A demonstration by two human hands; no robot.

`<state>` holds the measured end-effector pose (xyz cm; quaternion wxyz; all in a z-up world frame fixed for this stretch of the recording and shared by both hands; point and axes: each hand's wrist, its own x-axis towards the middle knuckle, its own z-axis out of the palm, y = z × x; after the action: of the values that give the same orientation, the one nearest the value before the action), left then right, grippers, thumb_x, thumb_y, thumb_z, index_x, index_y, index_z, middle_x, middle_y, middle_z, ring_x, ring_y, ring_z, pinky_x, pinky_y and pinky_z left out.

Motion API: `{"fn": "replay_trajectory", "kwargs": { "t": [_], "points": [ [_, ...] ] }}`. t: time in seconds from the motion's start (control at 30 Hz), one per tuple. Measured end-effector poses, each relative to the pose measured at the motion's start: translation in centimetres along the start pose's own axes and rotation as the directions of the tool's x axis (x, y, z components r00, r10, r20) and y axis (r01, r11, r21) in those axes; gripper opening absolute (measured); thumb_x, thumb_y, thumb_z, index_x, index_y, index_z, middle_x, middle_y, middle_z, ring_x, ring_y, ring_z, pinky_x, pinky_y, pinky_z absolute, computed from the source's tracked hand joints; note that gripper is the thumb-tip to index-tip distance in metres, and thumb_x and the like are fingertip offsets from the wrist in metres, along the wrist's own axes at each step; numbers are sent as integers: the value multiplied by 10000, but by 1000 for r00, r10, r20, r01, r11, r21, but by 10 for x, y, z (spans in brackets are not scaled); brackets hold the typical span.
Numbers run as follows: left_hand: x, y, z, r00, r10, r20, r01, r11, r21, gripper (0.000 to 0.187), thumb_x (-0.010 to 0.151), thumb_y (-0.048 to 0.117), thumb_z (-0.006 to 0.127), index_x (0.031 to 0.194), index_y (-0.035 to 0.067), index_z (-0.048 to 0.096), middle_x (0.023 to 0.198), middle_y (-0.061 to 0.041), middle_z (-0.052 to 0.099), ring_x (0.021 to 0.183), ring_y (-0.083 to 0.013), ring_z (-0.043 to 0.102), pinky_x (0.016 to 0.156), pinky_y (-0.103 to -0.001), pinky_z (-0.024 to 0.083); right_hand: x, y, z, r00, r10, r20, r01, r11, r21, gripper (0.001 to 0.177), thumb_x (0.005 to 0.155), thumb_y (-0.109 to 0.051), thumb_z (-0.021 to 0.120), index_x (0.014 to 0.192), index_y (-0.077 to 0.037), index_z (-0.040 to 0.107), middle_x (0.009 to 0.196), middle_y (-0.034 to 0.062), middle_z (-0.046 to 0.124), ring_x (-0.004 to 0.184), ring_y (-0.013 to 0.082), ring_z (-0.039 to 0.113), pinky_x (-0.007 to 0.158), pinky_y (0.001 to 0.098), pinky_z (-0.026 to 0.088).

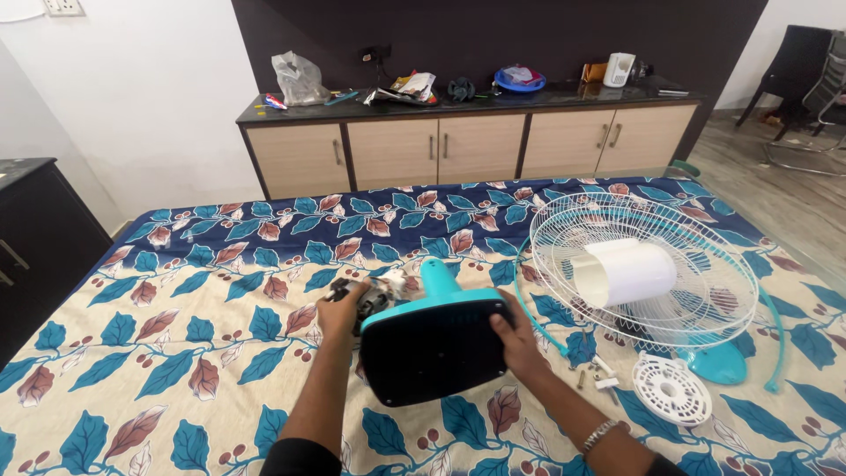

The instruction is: The person disassembles a teal fan base on a table. They use a yellow screwdriver to remove screws from the back cover, detach the cover, and then unscrew internal components inside the base.

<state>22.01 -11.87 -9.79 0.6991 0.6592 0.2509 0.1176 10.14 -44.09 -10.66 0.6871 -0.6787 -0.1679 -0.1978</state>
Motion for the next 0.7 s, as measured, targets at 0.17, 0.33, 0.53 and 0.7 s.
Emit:
{"fn": "replay_trajectory", "kwargs": {
  "t": [0.17, 0.33, 0.53, 0.7],
  "points": [
    [30, -9, -21, 993, 51, -105, -26, 974, 227, 1183, 600, 521, 960, 1375, -163, 386, 1302, -315, 584, 1162, -358, 645, 1002, -384, 502, 15, 13, 35, 990, 15, 141, -22, 999, 47, 577, 992, -352, 660, 1447, -33, 504, 1215, 92, 650, 1133, 164, 590, 1012, 299, 459],
    [50, -36, -27, 991, 113, -67, -107, 990, 87, 1164, 611, 462, 955, 1371, -148, 319, 1249, -278, 596, 1107, -318, 646, 972, -363, 512, 23, 20, 56, 984, 49, 170, -66, 993, 98, 545, 1018, -350, 616, 1452, -39, 504, 1243, 87, 642, 1167, 161, 580, 1035, 290, 441],
    [71, -52, -60, 958, 26, 286, 62, 954, -294, 887, 896, 538, 805, 1337, -175, 514, 1099, -217, 385, 849, -370, 440, 748, -529, 313, 37, 21, 55, 973, 132, 189, -134, 991, -5, 560, 1009, -363, 594, 1475, -75, 474, 1264, 99, 647, 1185, 172, 577, 1037, 301, 442],
    [36, -18, -85, 999, 7, 36, -1, 988, -152, 694, 939, 486, 721, 1325, -42, 488, 1207, -145, 451, 904, -264, 519, 708, -459, 402, 48, 15, 42, 956, 35, 291, 9, 989, -150, 619, 1049, -491, 472, 1513, -81, 480, 1380, 124, 609, 1281, 204, 540, 1097, 330, 386]
  ]
}}
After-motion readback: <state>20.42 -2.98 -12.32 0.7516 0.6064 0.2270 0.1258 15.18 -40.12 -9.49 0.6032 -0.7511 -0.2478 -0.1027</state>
